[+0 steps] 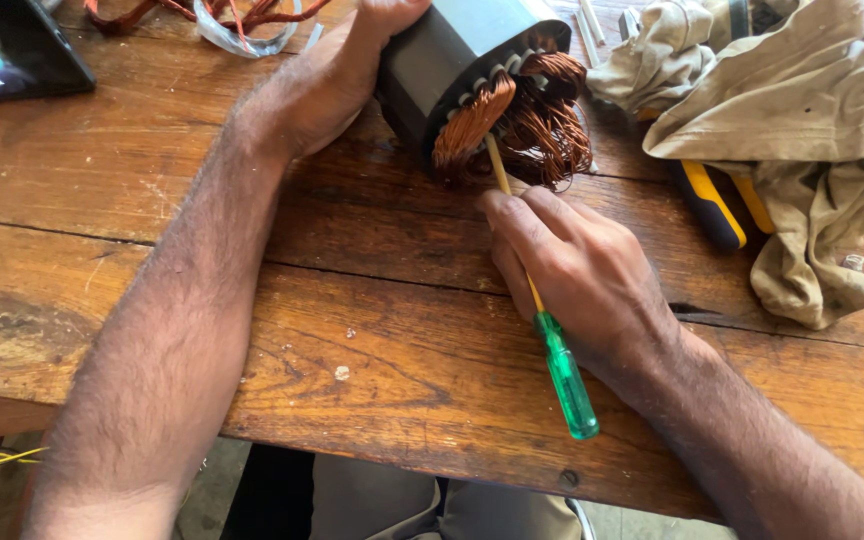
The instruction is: The person holds a motor stator with copper windings and uses a green-handled screwdriver to carefully push and arrange the wires into the stator slots. The hands repeatedly adjust the tool angle and position to seat the windings.
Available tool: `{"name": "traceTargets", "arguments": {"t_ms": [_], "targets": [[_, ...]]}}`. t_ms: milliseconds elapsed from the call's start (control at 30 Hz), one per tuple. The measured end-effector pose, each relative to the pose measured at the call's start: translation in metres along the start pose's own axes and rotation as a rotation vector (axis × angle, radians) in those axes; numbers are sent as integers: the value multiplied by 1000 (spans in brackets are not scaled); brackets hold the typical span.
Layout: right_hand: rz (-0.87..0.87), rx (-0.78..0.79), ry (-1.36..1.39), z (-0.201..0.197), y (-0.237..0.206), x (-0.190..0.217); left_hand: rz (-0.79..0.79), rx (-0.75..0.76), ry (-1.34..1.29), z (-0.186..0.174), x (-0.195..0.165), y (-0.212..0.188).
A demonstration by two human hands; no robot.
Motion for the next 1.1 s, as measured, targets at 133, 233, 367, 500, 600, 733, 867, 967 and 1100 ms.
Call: {"name": "traceTargets", "arguments": {"t_ms": [133,233,367,500,600,733,867,967,1100], "targets": [[13,-16,55,1,-1,-6,-25,16,34,2,0,-2],[79,-6,185,2,-2,-17,-16,-4,14,0,-2,-3],[101,14,138,6,-2,-21,-42,8,33,2,4,0],[79,-45,135,5,3,-21,9,18,48,4,4,1],[66,-150,155,-11,3,-19,11,18,17,0,3,0],[94,-152,171,-21,11,-14,111,13,-100,-4,-13,3],[136,-103,129,-25,16,-4,87,11,-224,-7,-14,6],[137,-100,118,-26,17,1,98,-27,-129,-12,-17,4],[119,-121,99,-27,14,3,142,-89,15,-20,-23,3]]}}
Point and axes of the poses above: each hand's wrist, its own y-axis towards the middle knuckle, its own z-axis out of the palm, x = y × z, the point moved 10 cm from there along y, towards the middle knuckle, and after that the axes turned 2 degrees about -y, right-handed, at the moved point
